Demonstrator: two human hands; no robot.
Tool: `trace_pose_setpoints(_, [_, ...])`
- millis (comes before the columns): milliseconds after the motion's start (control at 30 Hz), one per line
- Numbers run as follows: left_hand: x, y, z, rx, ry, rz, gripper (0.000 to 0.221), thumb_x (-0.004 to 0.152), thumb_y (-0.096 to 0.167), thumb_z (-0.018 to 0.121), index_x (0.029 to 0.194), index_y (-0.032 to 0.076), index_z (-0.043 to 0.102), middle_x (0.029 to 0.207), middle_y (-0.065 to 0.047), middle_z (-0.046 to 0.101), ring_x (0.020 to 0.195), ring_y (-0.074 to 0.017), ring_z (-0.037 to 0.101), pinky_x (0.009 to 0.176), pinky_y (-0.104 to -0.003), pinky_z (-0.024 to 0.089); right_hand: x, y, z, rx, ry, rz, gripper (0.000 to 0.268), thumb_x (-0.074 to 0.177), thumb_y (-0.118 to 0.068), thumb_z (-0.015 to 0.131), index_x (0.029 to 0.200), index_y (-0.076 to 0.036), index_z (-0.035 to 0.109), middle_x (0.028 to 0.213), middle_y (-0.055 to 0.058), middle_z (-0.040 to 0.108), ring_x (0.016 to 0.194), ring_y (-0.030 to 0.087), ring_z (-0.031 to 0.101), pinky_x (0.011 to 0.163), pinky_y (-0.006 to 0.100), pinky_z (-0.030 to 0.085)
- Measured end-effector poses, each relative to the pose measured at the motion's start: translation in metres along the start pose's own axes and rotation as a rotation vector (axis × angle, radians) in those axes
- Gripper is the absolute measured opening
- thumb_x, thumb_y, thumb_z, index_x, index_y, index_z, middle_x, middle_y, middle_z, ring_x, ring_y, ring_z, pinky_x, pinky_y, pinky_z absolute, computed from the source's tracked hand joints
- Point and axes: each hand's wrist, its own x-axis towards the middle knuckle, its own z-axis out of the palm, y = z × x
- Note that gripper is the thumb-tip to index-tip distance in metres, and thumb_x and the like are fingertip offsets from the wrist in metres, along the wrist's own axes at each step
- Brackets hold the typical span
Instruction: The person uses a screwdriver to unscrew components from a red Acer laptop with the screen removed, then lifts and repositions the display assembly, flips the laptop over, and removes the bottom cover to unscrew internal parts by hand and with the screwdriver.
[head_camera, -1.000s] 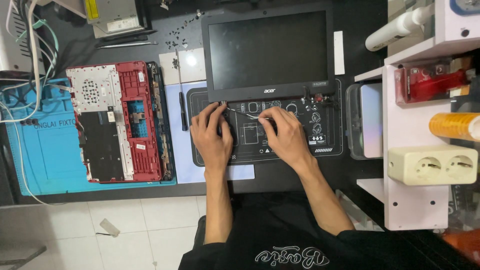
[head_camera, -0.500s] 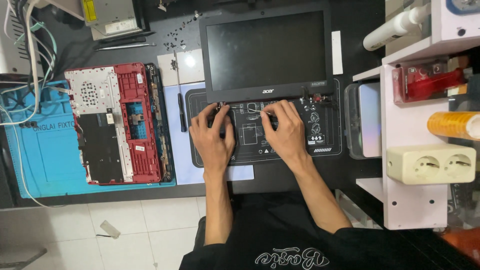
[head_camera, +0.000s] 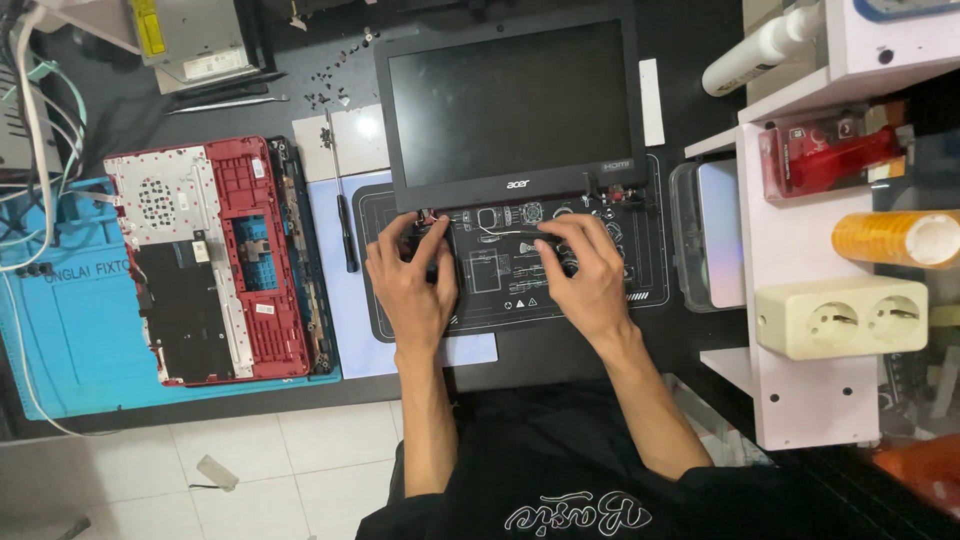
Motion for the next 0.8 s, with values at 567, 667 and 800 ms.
trace_pose_setpoints(567, [-0.004,0.004,0.003,0.065,-0.074,0.084,0.035,0.092,0.019,0.076,0.127,0.019,0.075,0.146,-0.009,0.054,0.125,-0.0318,0.045,0.109,-0.045,0.033,0.001,0.025,-0.042,-0.054,0.265,0.256,0.054,0.088,0.007,0.076,0.138,0.000,0.057,0.137,0.017,0.056,0.091,0.019,0.067,0.072,0.028,0.056])
trace_pose_setpoints(667, [-0.005,0.001,0.007,0.102,-0.094,0.095,0.036,0.093,0.025,0.076,0.128,0.019,0.074,0.146,-0.007,0.054,0.126,-0.0320,0.045,0.110,-0.047,0.029,0.000,0.032,-0.042,-0.021,0.265,0.273,0.051,0.092,0.007,0.071,0.140,0.000,0.056,0.135,0.017,0.059,0.094,0.018,0.069,0.076,0.028,0.059])
trace_pose_setpoints(800, [-0.007,0.009,0.013,0.126,-0.138,0.154,0.033,0.092,0.029,0.075,0.125,0.020,0.074,0.146,-0.006,0.056,0.123,-0.0321,0.045,0.108,-0.047,0.025,0.002,0.038,-0.045,-0.026,0.260,0.253,0.035,0.098,0.008,0.064,0.133,0.002,0.062,0.127,0.017,0.064,0.099,0.022,0.071,0.083,0.030,0.061])
